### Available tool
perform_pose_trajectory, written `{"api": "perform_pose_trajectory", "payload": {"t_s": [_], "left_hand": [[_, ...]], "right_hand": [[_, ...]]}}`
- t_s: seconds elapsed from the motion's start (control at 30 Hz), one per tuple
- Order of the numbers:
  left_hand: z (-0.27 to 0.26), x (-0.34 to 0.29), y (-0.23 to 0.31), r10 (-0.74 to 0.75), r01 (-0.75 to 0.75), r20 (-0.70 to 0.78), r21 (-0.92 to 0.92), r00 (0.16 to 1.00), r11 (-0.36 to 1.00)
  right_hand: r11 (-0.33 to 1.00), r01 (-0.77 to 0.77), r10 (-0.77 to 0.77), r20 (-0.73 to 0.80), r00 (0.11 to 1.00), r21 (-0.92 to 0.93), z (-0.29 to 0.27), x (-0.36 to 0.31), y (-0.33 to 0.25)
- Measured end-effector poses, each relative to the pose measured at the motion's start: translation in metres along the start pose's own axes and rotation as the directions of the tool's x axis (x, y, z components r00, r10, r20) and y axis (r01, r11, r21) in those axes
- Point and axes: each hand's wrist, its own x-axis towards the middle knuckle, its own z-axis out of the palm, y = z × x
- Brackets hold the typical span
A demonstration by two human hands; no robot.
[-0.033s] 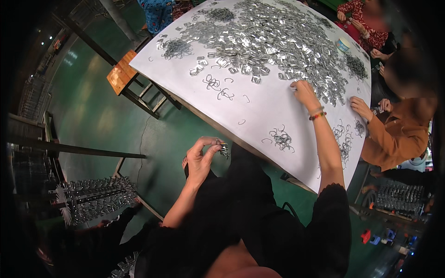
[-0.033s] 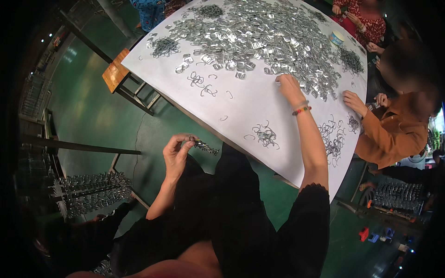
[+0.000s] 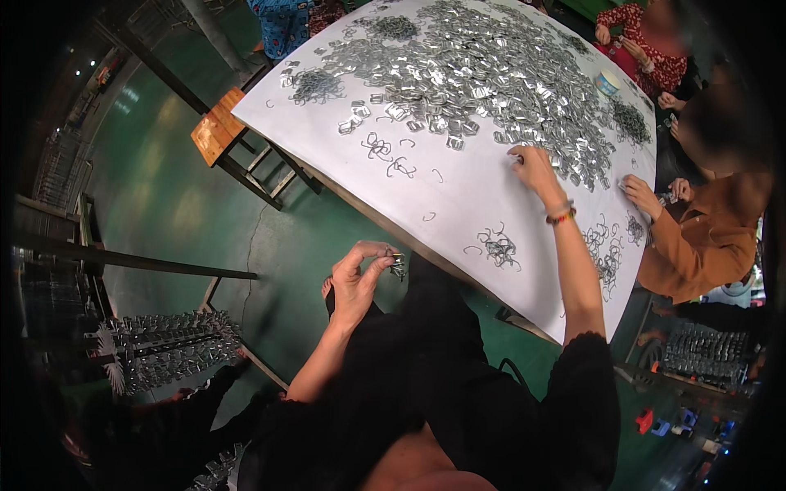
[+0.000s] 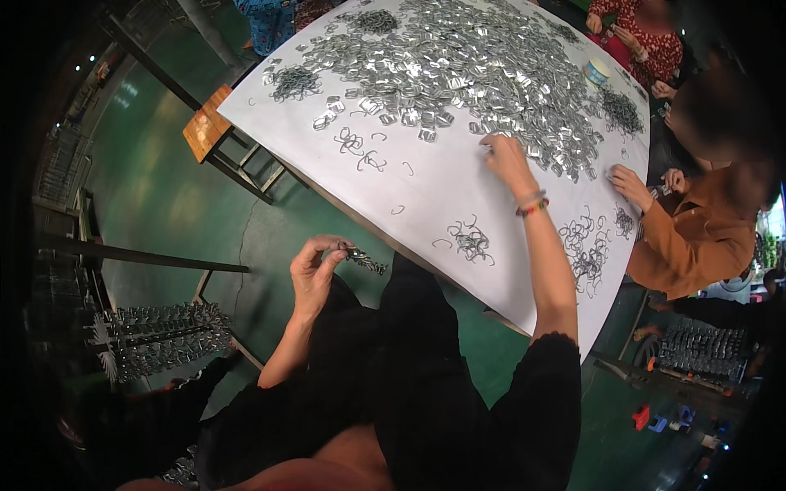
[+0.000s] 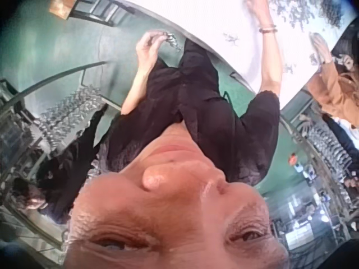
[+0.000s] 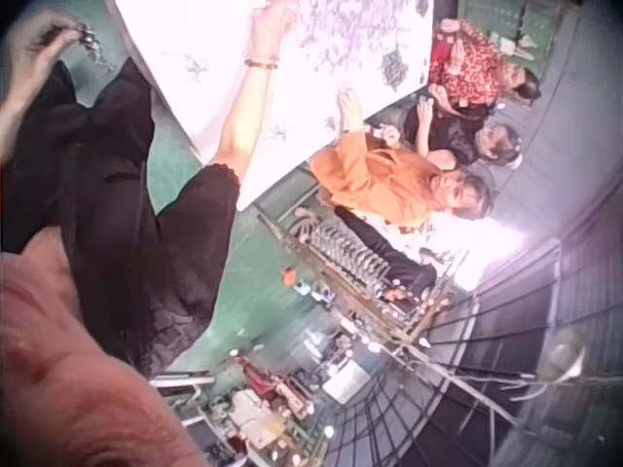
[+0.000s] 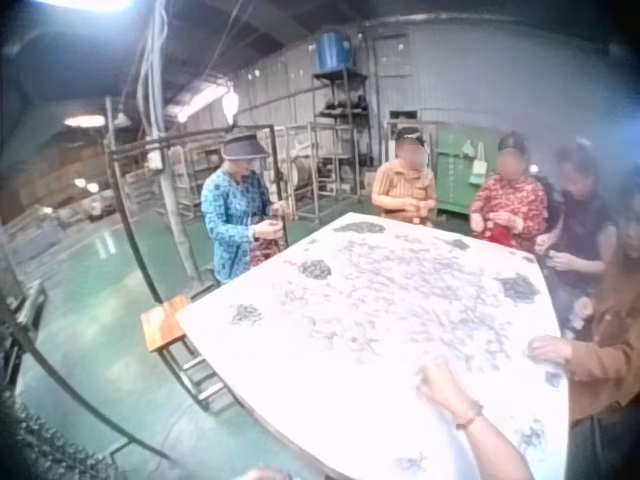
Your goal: The person picks up small metal hooks and rectangular metal pieces from a table and connects them by hand. They repeatedly attach hooks to the metal pieces and place the assembled units onto a vertical rack nearby.
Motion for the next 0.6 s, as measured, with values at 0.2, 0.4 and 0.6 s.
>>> {"api": "perform_pose_trajectory", "payload": {"t_s": [0.2,0.4,0.6], "left_hand": [[-0.002,-0.002,0.006,0.024,-0.025,0.016,0.1,1.0,0.995],[-0.002,0.007,0.025,0.045,-0.056,0.062,0.175,0.997,0.983],[-0.007,0.016,0.017,0.05,-0.068,0.064,0.317,0.997,0.946]], "right_hand": [[0.501,-0.213,-0.048,0.273,0.961,0.839,-0.007,-0.083,-0.171],[0.363,-0.111,-0.071,0.147,0.987,0.925,0.007,-0.106,-0.224],[0.225,-0.212,-0.041,0.227,0.973,0.951,0.02,-0.095,-0.217]]}}
